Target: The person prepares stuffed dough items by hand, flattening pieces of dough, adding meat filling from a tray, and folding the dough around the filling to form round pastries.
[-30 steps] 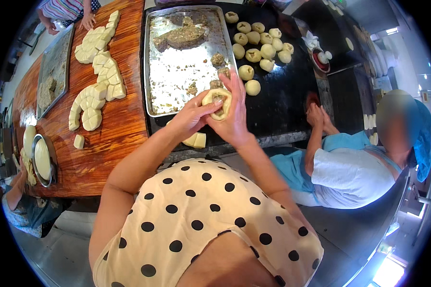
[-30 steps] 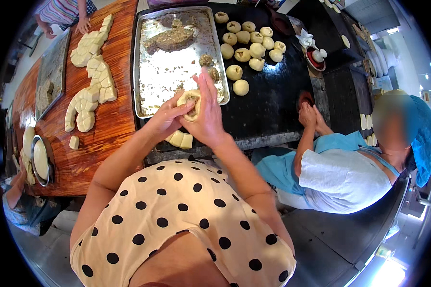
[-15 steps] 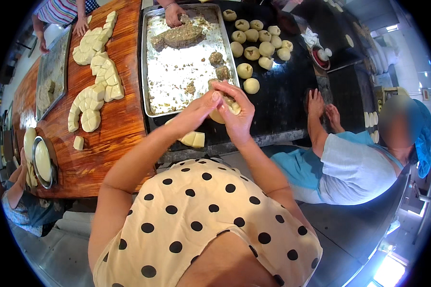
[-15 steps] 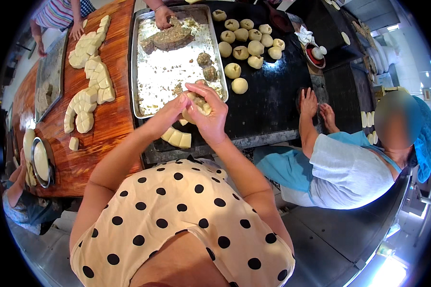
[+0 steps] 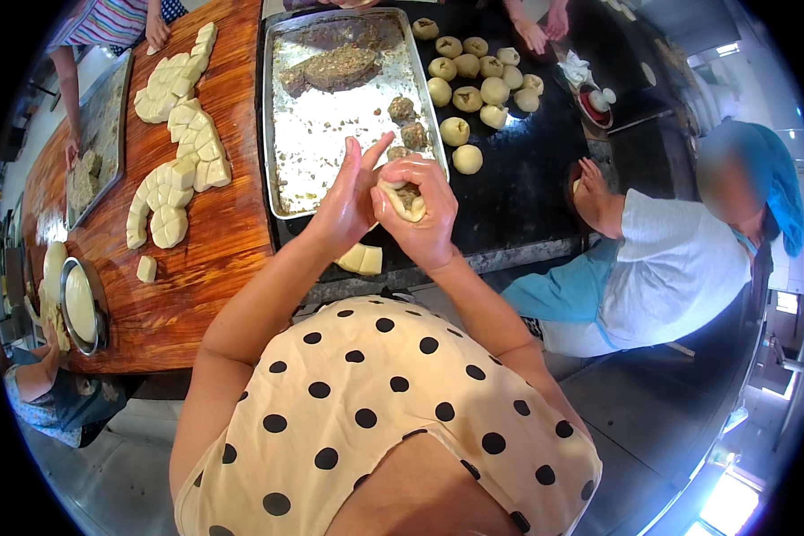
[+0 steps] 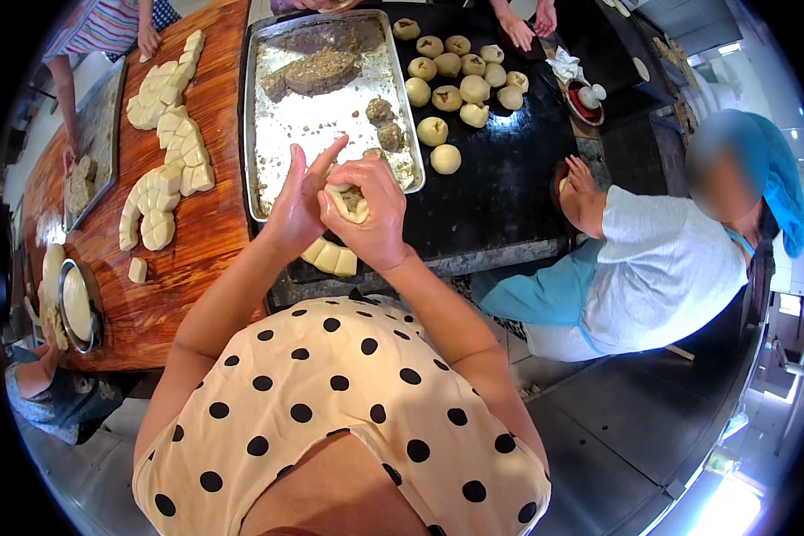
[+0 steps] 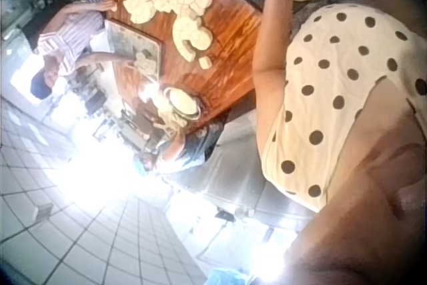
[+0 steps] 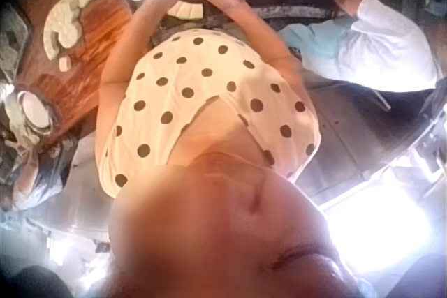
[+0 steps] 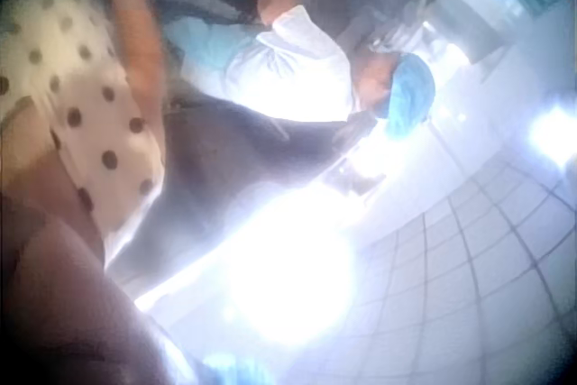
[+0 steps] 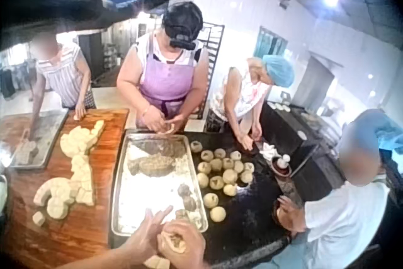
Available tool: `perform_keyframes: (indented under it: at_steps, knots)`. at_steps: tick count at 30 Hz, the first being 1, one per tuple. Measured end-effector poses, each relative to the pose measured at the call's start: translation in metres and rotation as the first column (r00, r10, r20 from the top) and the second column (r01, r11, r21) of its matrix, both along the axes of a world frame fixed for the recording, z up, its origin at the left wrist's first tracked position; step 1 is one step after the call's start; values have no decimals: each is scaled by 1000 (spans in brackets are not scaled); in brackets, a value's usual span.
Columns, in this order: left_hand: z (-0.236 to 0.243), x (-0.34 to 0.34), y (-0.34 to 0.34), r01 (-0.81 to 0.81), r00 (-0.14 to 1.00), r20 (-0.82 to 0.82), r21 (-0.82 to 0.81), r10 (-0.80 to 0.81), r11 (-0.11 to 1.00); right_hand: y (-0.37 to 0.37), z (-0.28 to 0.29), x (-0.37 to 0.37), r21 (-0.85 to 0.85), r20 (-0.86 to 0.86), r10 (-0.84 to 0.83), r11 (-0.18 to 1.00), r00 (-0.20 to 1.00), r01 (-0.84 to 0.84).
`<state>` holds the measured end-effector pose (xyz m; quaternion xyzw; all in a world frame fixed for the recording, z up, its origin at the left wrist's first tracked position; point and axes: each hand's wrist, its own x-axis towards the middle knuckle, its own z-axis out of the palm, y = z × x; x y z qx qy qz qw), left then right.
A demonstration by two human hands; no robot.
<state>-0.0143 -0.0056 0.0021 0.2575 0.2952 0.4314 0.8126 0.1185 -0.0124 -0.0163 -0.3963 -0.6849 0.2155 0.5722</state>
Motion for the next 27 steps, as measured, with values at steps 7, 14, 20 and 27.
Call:
perform_keyframes:
  at_steps: [7, 14, 20, 27]
  knots:
    - [-23, -12, 4, 146, 977, 174, -108, -126, 983, -3, 38, 4, 1, 254, 110, 993, 961, -115]
    - [-30, -1, -1, 25, 946, 325, -123, 17, 992, 3, 6, -4, 117, 18, 89, 989, 996, -90]
    - [-17, -9, 2, 69, 997, 68, -370, -47, 926, -2, 35, 5, 29, 378, 279, 949, 883, -313]
    - [-35, 8, -4, -52, 922, 350, -318, 168, 947, 1, 7, 2, 65, 221, 212, 971, 952, -231]
